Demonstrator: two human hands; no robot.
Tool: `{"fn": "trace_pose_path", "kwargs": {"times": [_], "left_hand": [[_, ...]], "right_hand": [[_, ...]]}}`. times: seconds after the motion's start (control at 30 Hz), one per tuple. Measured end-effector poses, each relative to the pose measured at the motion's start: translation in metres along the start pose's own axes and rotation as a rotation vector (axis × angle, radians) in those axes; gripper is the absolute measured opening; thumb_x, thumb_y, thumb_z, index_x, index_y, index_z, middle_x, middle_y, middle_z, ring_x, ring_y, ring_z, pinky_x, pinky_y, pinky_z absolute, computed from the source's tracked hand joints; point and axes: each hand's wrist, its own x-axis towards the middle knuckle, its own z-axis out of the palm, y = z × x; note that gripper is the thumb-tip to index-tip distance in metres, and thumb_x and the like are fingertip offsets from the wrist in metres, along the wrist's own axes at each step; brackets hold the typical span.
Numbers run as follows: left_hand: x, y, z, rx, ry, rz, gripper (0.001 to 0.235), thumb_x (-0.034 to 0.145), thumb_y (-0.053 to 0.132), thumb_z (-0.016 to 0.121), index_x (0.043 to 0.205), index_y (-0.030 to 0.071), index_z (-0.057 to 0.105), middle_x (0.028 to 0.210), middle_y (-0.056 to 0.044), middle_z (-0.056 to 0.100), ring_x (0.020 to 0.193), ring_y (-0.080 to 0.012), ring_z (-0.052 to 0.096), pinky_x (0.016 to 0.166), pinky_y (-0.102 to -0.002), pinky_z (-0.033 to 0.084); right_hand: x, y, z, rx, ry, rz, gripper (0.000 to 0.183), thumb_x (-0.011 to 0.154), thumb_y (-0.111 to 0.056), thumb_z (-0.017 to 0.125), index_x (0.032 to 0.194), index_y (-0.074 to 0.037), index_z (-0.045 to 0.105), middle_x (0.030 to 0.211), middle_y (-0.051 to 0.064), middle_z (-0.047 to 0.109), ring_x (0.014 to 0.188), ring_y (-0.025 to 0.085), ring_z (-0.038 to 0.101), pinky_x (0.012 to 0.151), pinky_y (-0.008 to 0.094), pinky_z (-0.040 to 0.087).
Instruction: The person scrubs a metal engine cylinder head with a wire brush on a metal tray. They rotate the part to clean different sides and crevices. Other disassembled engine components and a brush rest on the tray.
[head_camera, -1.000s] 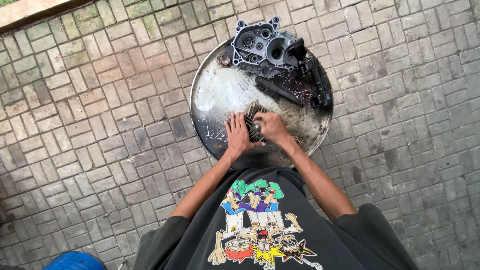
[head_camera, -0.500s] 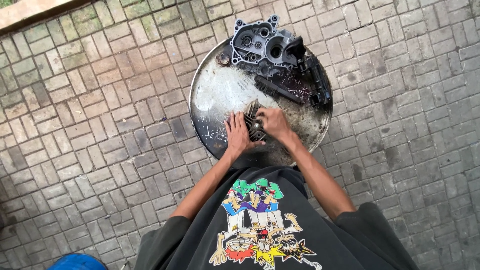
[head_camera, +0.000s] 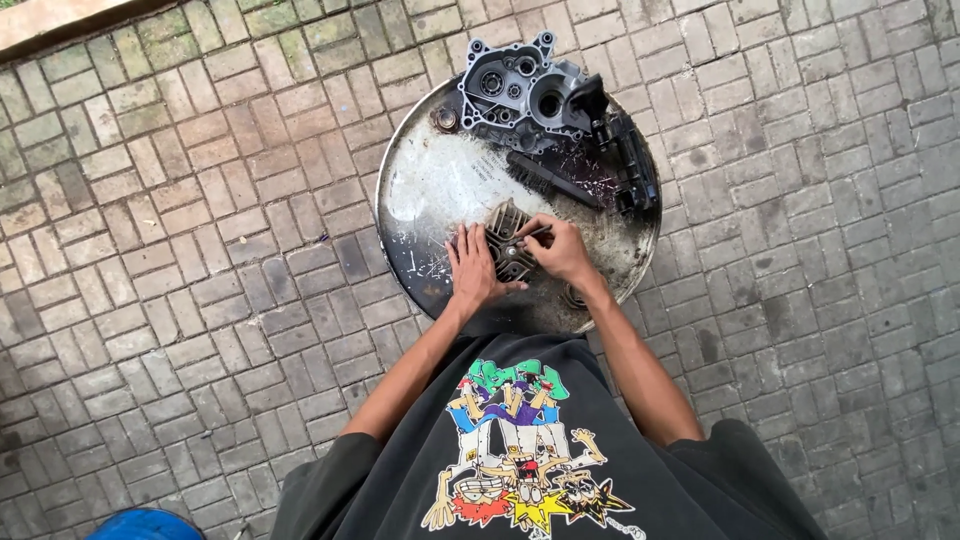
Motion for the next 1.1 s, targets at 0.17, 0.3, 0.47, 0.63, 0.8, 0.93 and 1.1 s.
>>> {"fn": "trace_pose_path", "kwargs": {"times": [0.17,0.3,0.47,0.63,0.8,0.93,1.1], "left_hand": [[0.001,0.0,0.0,-0.017,-0.015,-0.015,0.151,0.049,0.064,0.095,0.16,0.002,0.013,0.166,-0.02,0.021,0.157,-0.043,0.006,0.124,-0.07,0.008],[0.004,-0.003,0.004,-0.027,-0.018,-0.022,0.15,0.049,0.063,0.095,0.16,0.003,0.013,0.166,-0.018,0.019,0.157,-0.0424,0.005,0.124,-0.07,0.008],[0.006,-0.005,0.007,-0.014,-0.022,-0.028,0.151,0.049,0.064,0.094,0.16,0.004,0.013,0.166,-0.018,0.019,0.158,-0.0422,0.005,0.125,-0.07,0.009],[0.008,-0.01,0.018,0.026,0.008,-0.019,0.153,0.046,0.067,0.094,0.161,0.005,0.014,0.166,-0.016,0.021,0.158,-0.041,0.007,0.125,-0.068,0.008],[0.008,-0.012,0.026,0.023,0.068,-0.02,0.155,0.042,0.067,0.094,0.161,0.007,0.015,0.166,-0.013,0.02,0.158,-0.039,0.007,0.126,-0.067,0.009],[0.006,-0.007,0.019,0.068,0.104,-0.018,0.148,0.045,0.059,0.095,0.16,0.006,0.018,0.166,-0.014,0.025,0.158,-0.0388,0.011,0.126,-0.065,0.01],[0.01,-0.016,0.027,0.006,0.073,0.006,0.152,0.043,0.067,0.093,0.159,0.007,0.017,0.166,-0.015,0.022,0.158,-0.0403,0.006,0.125,-0.07,0.005]], "right_hand": [[0.011,0.003,-0.007,0.116,-0.048,0.057,0.017,0.087,0.0,0.067,0.102,-0.001,0.074,0.085,0.019,0.076,0.077,0.021,0.076,0.073,0.031,0.063],[0.022,0.018,-0.009,0.147,-0.07,0.093,0.016,0.085,0.0,0.067,0.099,-0.002,0.074,0.082,0.016,0.076,0.074,0.018,0.076,0.071,0.029,0.062],[0.035,0.034,-0.004,-0.094,-0.113,0.037,0.015,0.083,-0.007,0.071,0.096,-0.008,0.077,0.077,0.016,0.075,0.07,0.022,0.074,0.064,0.034,0.059],[0.05,0.067,0.022,-0.424,-0.211,-0.149,0.013,0.082,-0.02,0.069,0.094,-0.018,0.073,0.076,0.012,0.075,0.074,0.033,0.073,0.067,0.044,0.057],[0.049,0.064,0.038,-0.466,-0.317,-0.306,0.014,0.081,-0.013,0.063,0.094,-0.012,0.068,0.074,0.02,0.072,0.071,0.044,0.07,0.064,0.051,0.054],[0.059,0.067,0.032,-0.414,-0.304,-0.282,0.021,0.085,-0.007,0.061,0.104,-0.007,0.07,0.073,0.021,0.071,0.068,0.046,0.068,0.063,0.052,0.053],[0.051,0.088,0.044,-0.572,-0.365,-0.401,0.013,0.085,-0.012,0.064,0.097,-0.011,0.068,0.078,0.016,0.073,0.079,0.04,0.071,0.073,0.05,0.057]]}}
